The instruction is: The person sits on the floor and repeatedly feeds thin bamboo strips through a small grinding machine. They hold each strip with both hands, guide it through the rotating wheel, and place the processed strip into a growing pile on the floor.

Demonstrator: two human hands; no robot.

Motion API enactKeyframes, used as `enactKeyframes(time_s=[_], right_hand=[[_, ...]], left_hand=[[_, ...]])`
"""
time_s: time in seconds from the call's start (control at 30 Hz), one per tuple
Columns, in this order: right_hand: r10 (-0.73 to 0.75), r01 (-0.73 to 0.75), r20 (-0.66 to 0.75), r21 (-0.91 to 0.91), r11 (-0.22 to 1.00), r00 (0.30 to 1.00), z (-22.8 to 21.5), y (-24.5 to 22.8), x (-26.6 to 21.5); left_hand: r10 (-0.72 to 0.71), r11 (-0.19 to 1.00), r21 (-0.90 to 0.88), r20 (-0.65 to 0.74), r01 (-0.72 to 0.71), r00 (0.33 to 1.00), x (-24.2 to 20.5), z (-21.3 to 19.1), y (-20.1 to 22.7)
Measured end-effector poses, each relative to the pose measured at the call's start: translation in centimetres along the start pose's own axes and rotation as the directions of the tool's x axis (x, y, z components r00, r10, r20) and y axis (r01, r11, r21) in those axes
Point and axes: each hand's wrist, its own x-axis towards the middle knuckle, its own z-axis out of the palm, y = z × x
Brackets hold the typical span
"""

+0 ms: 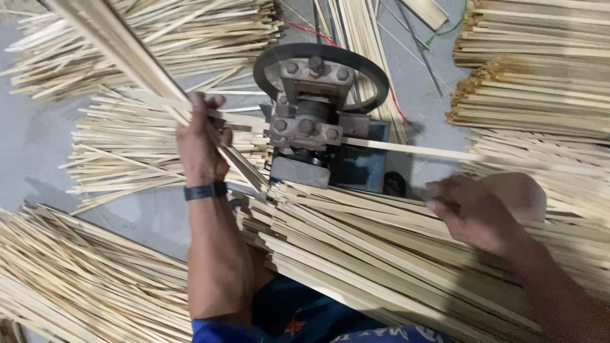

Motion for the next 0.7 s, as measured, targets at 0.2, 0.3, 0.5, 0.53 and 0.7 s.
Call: enactKeyframes(time_s=[0.2, 0.3, 0.5, 0.53, 0.7], right_hand=[[0.422, -0.514, 0.395, 0.161, 0.843, 0.816, 1.4, 2.1, -2.4], [0.754, -0.814, 0.537, -0.193, 0.547, 0.379, -1.0, 0.5, -1.1], [0.682, -0.724, 0.462, -0.117, 0.68, 0.566, -3.0, 2.0, -1.5], [0.523, -0.554, 0.395, -0.043, 0.832, 0.755, -3.0, 2.9, -2.2], [0.198, -0.263, 0.179, 0.502, 0.824, 0.964, -5.7, 6.7, -5.3]], left_hand=[[-0.086, 0.995, 0.045, -0.037, 0.088, 0.996, -0.3, 1.8, -0.1], [-0.046, 0.999, -0.011, 0.037, 0.046, 0.998, -0.3, 1.7, -0.6], [-0.062, 0.997, 0.048, -0.035, 0.064, 0.997, 0.4, 1.1, -0.4], [-0.049, 0.996, 0.07, -0.053, 0.053, 0.997, 0.7, 0.7, -0.3], [0.043, 0.998, 0.045, -0.028, -0.042, 0.999, 0.3, -0.3, 1.0]])
